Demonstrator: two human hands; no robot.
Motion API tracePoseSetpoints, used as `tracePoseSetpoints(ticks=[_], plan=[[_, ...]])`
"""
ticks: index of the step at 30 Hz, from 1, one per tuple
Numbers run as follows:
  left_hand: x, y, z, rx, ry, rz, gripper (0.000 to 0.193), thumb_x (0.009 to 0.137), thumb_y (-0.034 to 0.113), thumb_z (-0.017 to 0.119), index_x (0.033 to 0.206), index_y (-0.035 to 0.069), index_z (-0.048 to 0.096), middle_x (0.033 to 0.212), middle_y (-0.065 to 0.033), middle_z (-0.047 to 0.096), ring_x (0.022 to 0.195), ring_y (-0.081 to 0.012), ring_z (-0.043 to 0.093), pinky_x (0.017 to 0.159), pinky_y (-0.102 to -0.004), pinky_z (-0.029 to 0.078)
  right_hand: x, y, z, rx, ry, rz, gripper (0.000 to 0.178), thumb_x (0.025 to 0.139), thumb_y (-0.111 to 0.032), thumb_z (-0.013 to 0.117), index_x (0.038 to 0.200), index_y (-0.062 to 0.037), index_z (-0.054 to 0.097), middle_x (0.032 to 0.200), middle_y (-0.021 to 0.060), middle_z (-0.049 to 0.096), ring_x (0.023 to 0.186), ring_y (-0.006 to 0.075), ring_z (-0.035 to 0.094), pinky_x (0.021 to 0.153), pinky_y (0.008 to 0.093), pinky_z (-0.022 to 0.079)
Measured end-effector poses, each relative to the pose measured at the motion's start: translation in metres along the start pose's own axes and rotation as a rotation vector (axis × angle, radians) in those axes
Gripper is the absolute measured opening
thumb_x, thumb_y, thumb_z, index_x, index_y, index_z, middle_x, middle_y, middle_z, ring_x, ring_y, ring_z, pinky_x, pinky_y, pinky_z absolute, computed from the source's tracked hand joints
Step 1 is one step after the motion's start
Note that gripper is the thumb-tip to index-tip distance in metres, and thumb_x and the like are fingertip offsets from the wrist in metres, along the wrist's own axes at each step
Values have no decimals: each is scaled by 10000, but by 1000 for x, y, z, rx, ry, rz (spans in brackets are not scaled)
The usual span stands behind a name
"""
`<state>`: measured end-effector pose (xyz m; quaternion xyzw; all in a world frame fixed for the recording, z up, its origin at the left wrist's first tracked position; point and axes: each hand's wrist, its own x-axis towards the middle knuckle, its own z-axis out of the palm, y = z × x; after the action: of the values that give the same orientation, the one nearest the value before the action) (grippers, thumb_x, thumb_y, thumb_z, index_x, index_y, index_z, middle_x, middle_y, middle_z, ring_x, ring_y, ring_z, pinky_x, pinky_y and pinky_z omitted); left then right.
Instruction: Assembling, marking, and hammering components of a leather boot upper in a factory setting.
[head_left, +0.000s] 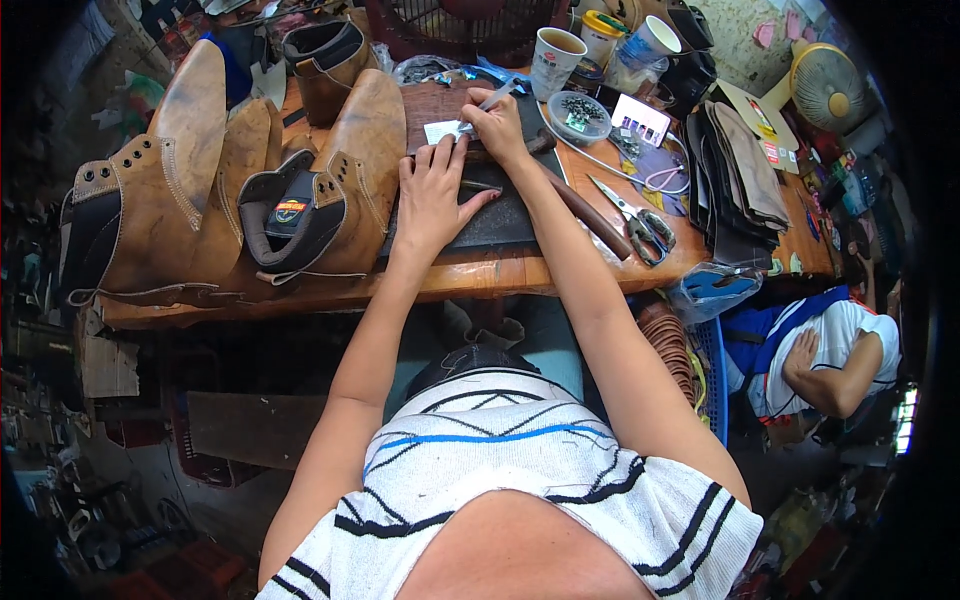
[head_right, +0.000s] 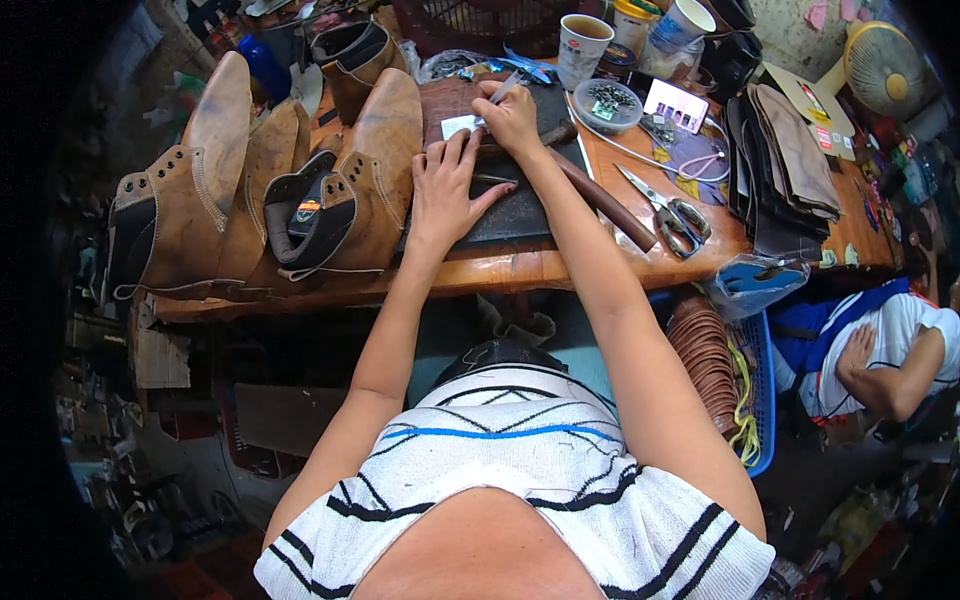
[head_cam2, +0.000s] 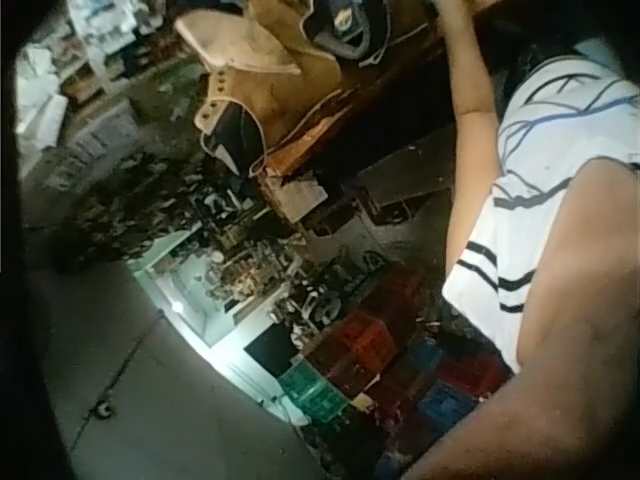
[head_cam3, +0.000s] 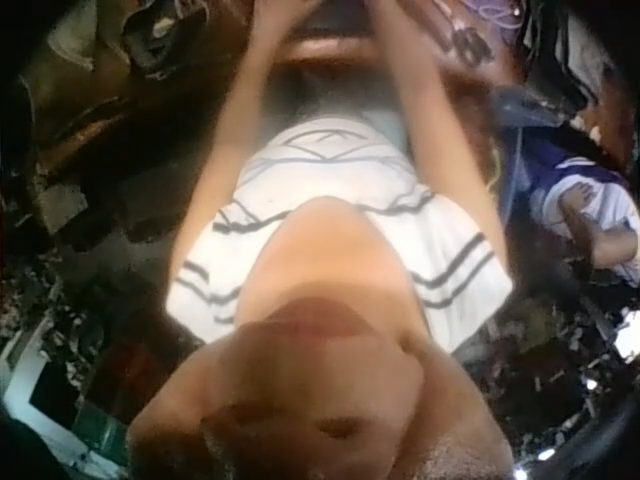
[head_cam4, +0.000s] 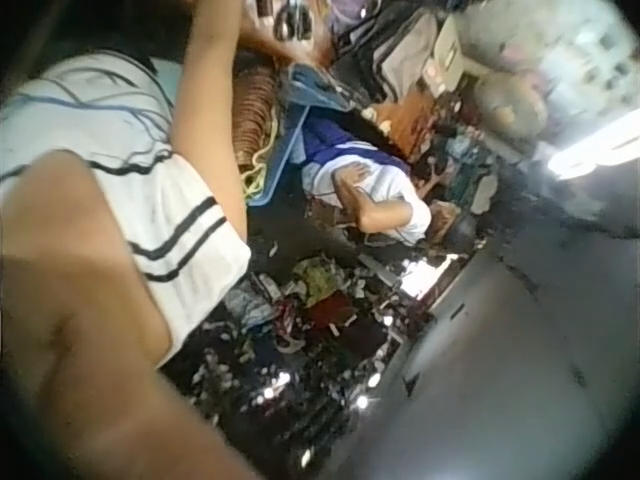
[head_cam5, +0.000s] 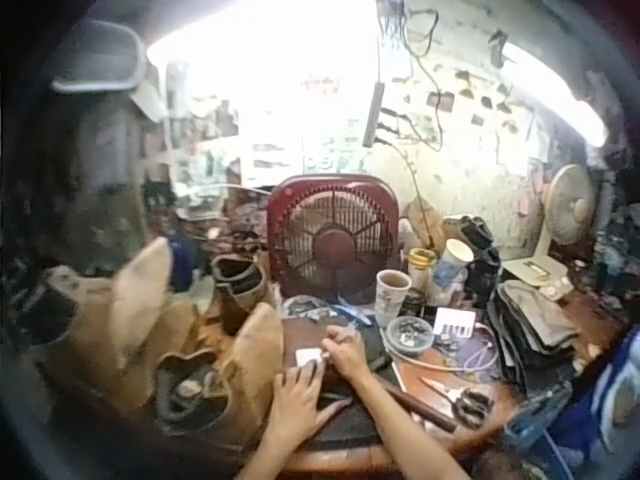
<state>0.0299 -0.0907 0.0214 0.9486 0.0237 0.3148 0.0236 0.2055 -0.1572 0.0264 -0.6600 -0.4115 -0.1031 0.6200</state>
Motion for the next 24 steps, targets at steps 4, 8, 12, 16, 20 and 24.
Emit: tracePoseSetpoints(ticks=[4, 8, 12, 16, 20, 24], plan=[[1, 1, -1, 18, 44, 30, 859, 825, 645, 649, 1413, 33, 517, 1342, -96, 525, 1142, -256, 471, 970, -409, 357, 1, 7, -1, -6, 6, 14, 264, 724, -215, 615, 646, 9, 498, 554, 138, 416, 502, 173, 433, 510, 373, 351], [0, -1, 0, 32, 52, 30, 860, 827, 651, 643, 1413, 35, 517, 1341, -93, 523, 1144, -256, 469, 975, -410, 355, 1, 6, -1, -9, 19, 12, 262, 725, -209, 614, 644, 11, 496, 554, 141, 412, 501, 180, 430, 510, 375, 350], [1, 1, -1, 42, 35, 29, 865, 828, 663, 631, 1416, 39, 518, 1337, -91, 519, 1147, -255, 464, 978, -410, 353, 1, 6, -1, 4, 32, 3, 258, 727, -205, 612, 646, 15, 503, 550, 141, 416, 499, 179, 434, 507, 376, 350], [0, 0, -1, 49, 32, 25, 868, 828, 670, 626, 1418, 41, 519, 1330, -89, 519, 1144, -252, 462, 973, -406, 352, 1, 2, -3, -5, 14, 9, 255, 727, -199, 611, 649, 19, 507, 551, 138, 417, 500, 171, 438, 504, 374, 351], [0, 0, 0, 46, 42, 24, 872, 824, 671, 629, 1416, 40, 520, 1327, -88, 521, 1139, -250, 463, 964, -401, 352, 1, 0, -2, 10, 30, 9, 246, 727, -189, 612, 643, 18, 508, 549, 130, 411, 503, 152, 436, 500, 367, 347], [1, 1, 0, 42, 46, 28, 873, 818, 667, 637, 1411, 36, 523, 1324, -88, 523, 1133, -248, 464, 957, -399, 354, 1, 4, -3, 2, 36, -15, 235, 727, -178, 611, 640, 17, 512, 545, 122, 404, 504, 138, 430, 495, 357, 339]])
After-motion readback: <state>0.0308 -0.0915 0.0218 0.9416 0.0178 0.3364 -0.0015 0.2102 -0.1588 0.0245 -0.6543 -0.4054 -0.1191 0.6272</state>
